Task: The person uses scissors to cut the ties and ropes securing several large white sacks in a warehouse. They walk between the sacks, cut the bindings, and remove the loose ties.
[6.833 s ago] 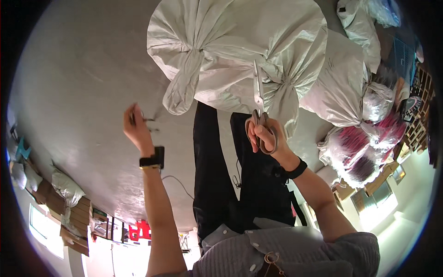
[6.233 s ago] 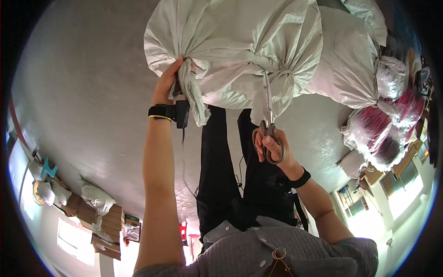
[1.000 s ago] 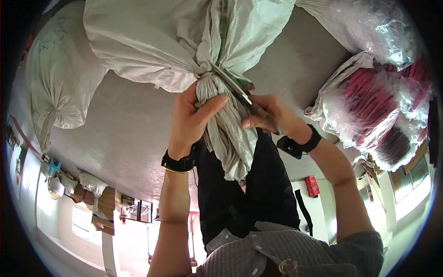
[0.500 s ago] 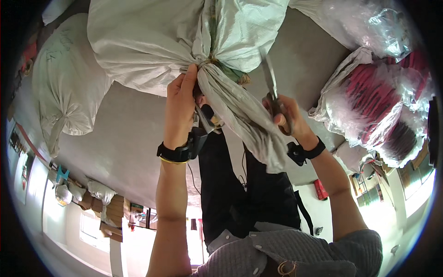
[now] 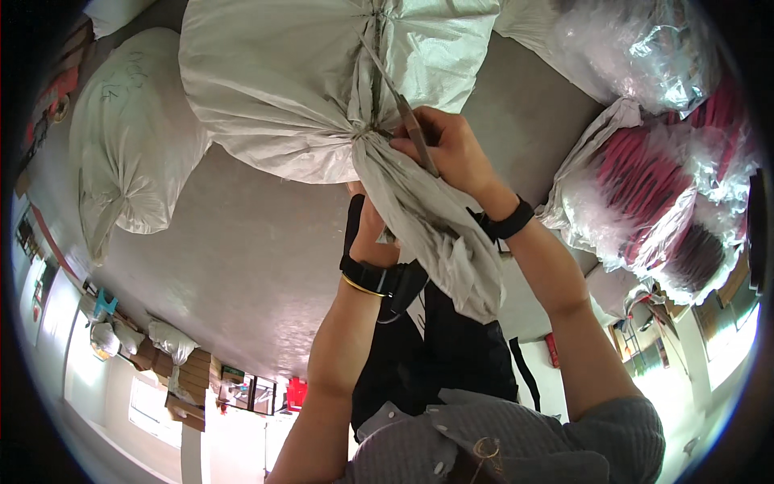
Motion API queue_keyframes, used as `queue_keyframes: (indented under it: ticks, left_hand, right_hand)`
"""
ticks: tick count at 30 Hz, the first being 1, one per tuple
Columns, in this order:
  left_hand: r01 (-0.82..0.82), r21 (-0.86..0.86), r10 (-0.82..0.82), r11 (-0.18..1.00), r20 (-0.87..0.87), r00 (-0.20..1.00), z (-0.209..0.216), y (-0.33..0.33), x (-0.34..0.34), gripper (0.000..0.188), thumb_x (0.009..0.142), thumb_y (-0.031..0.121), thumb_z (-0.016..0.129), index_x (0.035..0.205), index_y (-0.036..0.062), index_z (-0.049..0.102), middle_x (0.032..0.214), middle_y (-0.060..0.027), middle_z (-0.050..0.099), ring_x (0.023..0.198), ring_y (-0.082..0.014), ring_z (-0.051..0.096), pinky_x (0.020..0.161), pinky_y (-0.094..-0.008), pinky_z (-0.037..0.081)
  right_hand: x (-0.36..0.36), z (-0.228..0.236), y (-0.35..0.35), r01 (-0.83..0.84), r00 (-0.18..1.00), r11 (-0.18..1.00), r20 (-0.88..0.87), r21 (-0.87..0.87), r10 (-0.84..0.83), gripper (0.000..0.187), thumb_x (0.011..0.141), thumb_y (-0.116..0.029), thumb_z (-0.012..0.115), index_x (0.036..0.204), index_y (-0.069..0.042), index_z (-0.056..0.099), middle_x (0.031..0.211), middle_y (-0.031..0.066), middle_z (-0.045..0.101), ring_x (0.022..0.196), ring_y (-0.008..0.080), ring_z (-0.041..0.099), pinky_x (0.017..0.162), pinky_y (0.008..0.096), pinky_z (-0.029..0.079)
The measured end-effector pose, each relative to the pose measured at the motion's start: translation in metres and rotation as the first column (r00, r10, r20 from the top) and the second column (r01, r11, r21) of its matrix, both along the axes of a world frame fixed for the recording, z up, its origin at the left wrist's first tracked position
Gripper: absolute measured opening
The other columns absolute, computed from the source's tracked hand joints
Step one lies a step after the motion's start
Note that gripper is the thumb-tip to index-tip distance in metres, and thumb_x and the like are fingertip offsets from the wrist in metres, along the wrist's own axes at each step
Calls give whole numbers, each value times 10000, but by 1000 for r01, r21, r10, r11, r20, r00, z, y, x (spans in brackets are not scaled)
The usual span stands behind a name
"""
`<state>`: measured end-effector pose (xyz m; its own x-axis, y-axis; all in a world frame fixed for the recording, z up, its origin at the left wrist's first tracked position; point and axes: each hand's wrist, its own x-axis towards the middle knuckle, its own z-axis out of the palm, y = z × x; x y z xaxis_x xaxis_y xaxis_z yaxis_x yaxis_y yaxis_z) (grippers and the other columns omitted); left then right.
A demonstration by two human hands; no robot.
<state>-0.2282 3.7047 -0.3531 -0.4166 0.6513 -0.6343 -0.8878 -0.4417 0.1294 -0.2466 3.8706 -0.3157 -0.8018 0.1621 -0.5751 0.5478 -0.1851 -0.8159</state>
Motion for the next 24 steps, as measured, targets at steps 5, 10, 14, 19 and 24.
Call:
queue_keyframes:
  ticks: [5,10,14,19,24]
  left_hand:
    - [224,-439,-232,870,36,972,54,25,-35,214,913,153,498,1094,45,530,959,-45,588,879,-129,577,680,-276,486]
    - [32,-868,-467,496,-236,852,55,-9,-71,160,848,209,629,819,56,591,610,58,477,497,-13,392,436,-189,307]
    - [-111,-936,-676,333,-319,664,71,-16,-125,306,831,266,645,736,-22,603,544,-15,503,484,-72,413,454,-257,340]
    - [208,-960,-942,189,-117,316,77,19,-142,434,739,395,699,718,-28,601,487,-76,495,431,-151,443,470,-309,369]
    - [130,-981,-974,141,-115,194,87,21,-136,380,714,350,723,759,-3,590,544,-89,556,486,-193,544,478,-312,394]
  right_hand:
    - [-35,12,37,-122,992,992,-28,-31,121,165,783,-138,650,839,-10,565,662,-15,534,584,43,470,519,211,382]
    - [-82,21,69,-138,990,973,-42,-183,132,213,748,-187,672,834,-13,583,674,11,551,622,77,490,566,236,404]
    - [-81,34,40,-372,893,927,-254,49,372,278,734,-210,693,835,14,564,682,36,541,655,94,480,596,264,419]
    - [-16,34,30,-78,997,991,-3,-111,78,261,765,-201,688,840,-5,533,711,22,530,683,81,467,624,243,410]
    - [-6,38,15,86,996,992,-17,-90,-88,234,785,-154,678,862,-23,500,747,10,503,709,72,438,640,230,392]
